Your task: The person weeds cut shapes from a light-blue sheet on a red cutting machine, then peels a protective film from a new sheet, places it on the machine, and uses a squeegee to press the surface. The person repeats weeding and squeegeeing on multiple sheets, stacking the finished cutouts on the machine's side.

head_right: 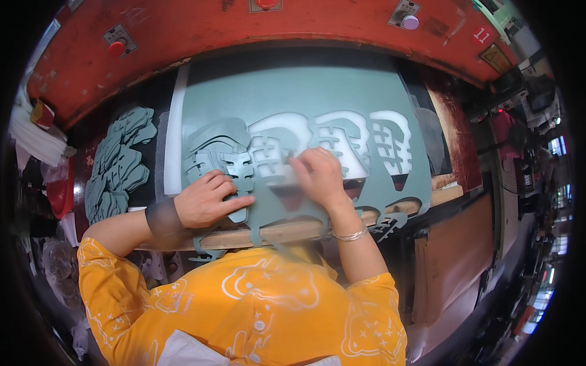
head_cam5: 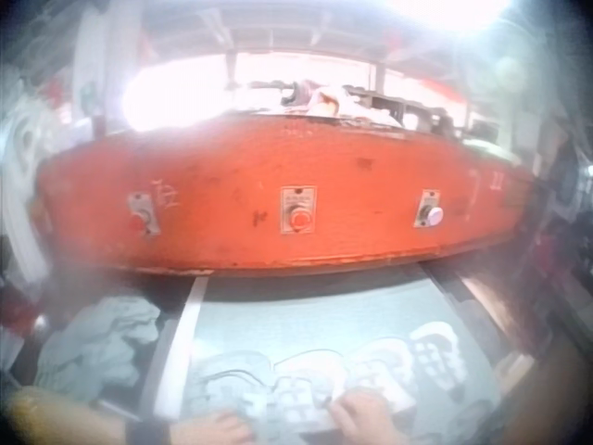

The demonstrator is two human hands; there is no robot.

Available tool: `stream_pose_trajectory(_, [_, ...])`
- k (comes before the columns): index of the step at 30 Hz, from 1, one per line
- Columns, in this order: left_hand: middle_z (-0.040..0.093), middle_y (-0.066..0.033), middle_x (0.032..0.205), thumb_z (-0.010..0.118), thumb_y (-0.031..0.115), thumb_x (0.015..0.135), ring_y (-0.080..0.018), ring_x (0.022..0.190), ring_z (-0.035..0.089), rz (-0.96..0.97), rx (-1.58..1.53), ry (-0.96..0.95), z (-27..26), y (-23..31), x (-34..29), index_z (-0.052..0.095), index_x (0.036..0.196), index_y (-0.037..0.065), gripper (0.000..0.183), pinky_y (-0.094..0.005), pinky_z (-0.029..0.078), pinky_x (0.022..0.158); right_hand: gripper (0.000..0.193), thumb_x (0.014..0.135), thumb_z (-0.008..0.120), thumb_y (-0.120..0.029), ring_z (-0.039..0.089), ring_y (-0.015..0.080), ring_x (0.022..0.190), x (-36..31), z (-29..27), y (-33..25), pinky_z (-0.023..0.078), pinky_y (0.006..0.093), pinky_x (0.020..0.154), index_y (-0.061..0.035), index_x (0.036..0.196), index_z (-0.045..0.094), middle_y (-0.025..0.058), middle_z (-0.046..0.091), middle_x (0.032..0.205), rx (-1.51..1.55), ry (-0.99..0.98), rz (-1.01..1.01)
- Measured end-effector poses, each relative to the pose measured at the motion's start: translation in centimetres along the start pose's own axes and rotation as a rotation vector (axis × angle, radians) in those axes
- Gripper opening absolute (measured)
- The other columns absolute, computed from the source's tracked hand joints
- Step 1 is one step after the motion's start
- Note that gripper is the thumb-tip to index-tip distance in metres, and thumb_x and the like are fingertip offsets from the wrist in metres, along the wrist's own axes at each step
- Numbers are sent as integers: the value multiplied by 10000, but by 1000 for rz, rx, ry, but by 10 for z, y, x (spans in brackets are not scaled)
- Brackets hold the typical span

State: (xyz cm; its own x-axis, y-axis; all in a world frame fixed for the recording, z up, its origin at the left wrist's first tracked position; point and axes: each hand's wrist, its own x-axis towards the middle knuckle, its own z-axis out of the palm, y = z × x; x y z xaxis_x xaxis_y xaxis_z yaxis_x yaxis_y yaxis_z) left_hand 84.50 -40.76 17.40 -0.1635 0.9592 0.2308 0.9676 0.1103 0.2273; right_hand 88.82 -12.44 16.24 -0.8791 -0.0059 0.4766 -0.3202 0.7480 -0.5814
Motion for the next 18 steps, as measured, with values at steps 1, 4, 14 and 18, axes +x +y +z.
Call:
stream_pose_trajectory(1, [510, -88, 889, 649, 113, 707, -269, 869, 518, 19, -6, 15, -1, -1, 2, 557, 1209, 116, 510, -391, 426, 855, 154, 768, 661, -119, 535, 272, 618, 0, -1, -1, 433, 360, 573, -32, 667, 583, 91, 563, 624, -8, -21, 3])
stream_pose_trajectory(4, [535, -94, 839, 596, 125, 756, -287, 797, 533, -167, -207, 121, -6, -8, 10, 568, 1184, 95, 430, -365, 449, 815, 114, 771, 658, -111, 547, 265, 659, 5, -5, -9, 443, 358, 593, -31, 721, 595, 94, 582, 679, 41, -7, 67])
stream_pose_trajectory(14, [621, -108, 1051, 372, 290, 987, -189, 927, 614, -897, -1663, 1082, -12, -48, 22, 551, 1127, -10, 375, -297, 470, 859, 351, 779, 688, -335, 565, 303, 751, 61, 35, -81, 457, 393, 633, -31, 905, 564, 124, 601, 775, -54, -66, -240])
stream_pose_trajectory(18, [618, -52, 948, 383, 303, 993, -129, 838, 580, -658, -1347, 981, -4, -37, 21, 550, 1093, -9, 368, -267, 462, 796, 426, 781, 676, -387, 539, 327, 717, 74, 71, -92, 444, 420, 618, -23, 896, 486, 141, 577, 746, -103, -48, -133])
